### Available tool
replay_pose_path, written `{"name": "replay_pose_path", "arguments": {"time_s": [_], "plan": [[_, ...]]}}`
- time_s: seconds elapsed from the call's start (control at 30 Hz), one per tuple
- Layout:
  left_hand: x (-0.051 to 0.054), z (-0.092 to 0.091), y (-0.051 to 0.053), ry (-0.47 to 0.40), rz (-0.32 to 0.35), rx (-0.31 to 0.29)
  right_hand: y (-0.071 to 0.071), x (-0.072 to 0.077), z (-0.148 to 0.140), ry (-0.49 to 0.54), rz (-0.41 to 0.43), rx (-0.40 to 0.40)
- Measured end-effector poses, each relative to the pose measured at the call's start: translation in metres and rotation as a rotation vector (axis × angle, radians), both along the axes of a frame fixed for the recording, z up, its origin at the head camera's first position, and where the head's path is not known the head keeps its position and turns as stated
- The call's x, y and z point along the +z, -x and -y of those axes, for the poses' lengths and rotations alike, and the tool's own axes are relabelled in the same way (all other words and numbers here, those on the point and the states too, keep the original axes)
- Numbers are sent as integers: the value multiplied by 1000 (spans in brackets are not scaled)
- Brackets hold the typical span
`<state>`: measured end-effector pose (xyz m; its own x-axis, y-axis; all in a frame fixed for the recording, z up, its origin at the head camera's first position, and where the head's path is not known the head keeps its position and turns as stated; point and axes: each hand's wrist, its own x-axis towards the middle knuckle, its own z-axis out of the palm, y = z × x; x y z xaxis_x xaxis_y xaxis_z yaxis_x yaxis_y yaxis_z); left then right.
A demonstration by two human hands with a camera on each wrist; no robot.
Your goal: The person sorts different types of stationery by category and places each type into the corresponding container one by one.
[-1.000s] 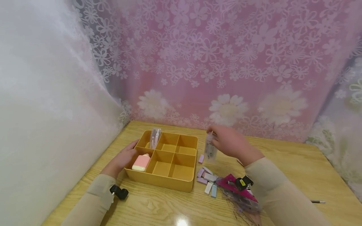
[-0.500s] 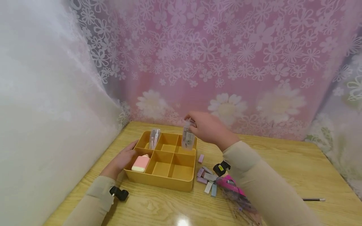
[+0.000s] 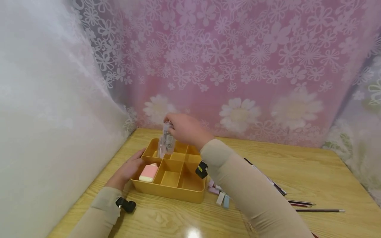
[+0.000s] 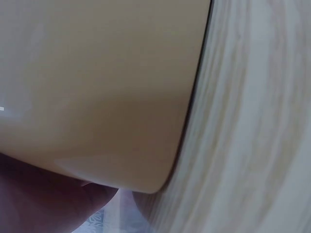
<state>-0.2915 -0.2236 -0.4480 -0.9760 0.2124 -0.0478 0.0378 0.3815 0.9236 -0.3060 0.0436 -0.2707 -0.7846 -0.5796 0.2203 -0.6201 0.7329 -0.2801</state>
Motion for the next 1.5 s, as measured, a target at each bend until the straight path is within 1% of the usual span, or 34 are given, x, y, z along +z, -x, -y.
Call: {"name": "replay_pose_path", "arguments": {"time_s": [0.07,0.23,0.4,0.5,0.63,0.7,0.8,0.87,0.93,1.03,1.13,1.23,1.33,1.5], "plan": [[0,0,0,-2,5,7,2,-2,10,-10,-18,11],[4,1,0,-14,16,8,6,-10,31,-9,-20,4],[7,0,0,-14,11,2,11,-26,48,18,29,-21],[8,0,-1,-13,13,5,14,-37,54,14,36,-29],[6,-1,-1,-24,16,-5,17,-51,57,-36,35,-11],[5,-2,0,-32,21,-7,19,-58,56,-43,45,-2],[5,-2,0,-30,26,-1,22,-66,55,-4,83,-13],[5,-2,1,-20,30,6,25,-70,54,32,100,-34],[5,-2,1,-15,29,10,28,-75,55,41,118,-48],[4,-2,1,-31,37,18,32,-86,56,-11,106,-55],[1,-1,1,-42,29,10,34,-96,57,-68,92,-62],[-1,-1,1,-47,30,11,34,-99,55,-72,100,-88],[-2,-1,1,-47,35,15,35,-96,50,-60,104,-113],[-1,-1,0,-40,38,22,37,-91,36,-49,95,-113]]}}
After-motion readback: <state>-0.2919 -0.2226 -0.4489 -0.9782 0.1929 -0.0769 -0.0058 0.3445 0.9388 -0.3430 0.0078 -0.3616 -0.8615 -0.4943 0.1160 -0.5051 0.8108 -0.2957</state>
